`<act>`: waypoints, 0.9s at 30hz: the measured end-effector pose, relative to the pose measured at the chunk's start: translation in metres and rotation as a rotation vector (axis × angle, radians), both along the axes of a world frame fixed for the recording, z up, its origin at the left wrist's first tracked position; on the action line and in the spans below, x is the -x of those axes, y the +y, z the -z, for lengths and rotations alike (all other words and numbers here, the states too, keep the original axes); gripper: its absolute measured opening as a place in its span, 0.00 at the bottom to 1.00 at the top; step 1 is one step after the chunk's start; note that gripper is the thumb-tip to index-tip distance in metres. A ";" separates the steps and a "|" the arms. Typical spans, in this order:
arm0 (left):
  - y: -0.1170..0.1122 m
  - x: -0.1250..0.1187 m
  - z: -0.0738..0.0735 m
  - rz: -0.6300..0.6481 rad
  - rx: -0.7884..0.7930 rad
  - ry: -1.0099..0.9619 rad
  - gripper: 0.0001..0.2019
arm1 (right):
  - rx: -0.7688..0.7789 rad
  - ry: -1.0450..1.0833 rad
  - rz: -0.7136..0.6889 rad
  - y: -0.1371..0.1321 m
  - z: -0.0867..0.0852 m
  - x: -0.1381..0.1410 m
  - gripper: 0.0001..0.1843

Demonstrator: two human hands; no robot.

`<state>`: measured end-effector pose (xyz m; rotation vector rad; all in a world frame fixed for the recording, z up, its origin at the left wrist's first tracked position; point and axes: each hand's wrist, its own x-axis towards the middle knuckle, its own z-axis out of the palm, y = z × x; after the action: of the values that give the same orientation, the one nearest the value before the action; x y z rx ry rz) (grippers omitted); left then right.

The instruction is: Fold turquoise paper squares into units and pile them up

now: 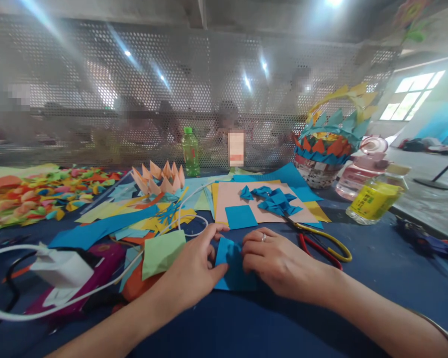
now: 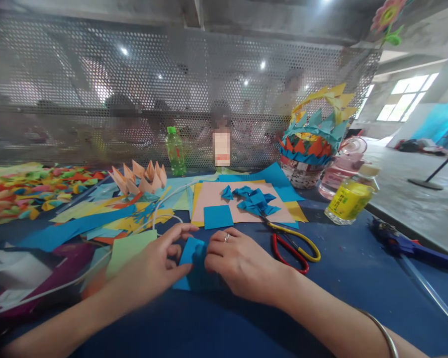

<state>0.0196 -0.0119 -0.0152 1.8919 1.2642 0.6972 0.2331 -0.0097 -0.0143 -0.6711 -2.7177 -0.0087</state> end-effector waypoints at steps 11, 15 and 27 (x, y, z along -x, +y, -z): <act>-0.013 0.002 0.004 0.351 -0.522 0.406 0.17 | 0.292 0.016 0.039 -0.006 -0.009 -0.008 0.15; -0.023 0.004 0.002 0.427 -0.487 0.594 0.19 | 0.408 0.050 0.060 -0.004 -0.010 -0.009 0.11; -0.030 0.000 -0.023 0.627 -0.462 0.838 0.16 | 0.534 0.201 0.197 0.000 0.005 -0.002 0.06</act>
<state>0.0193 -0.0418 0.0075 2.9357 0.8715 -0.2039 0.2348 -0.0095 -0.0190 -1.0196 -2.4512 0.7166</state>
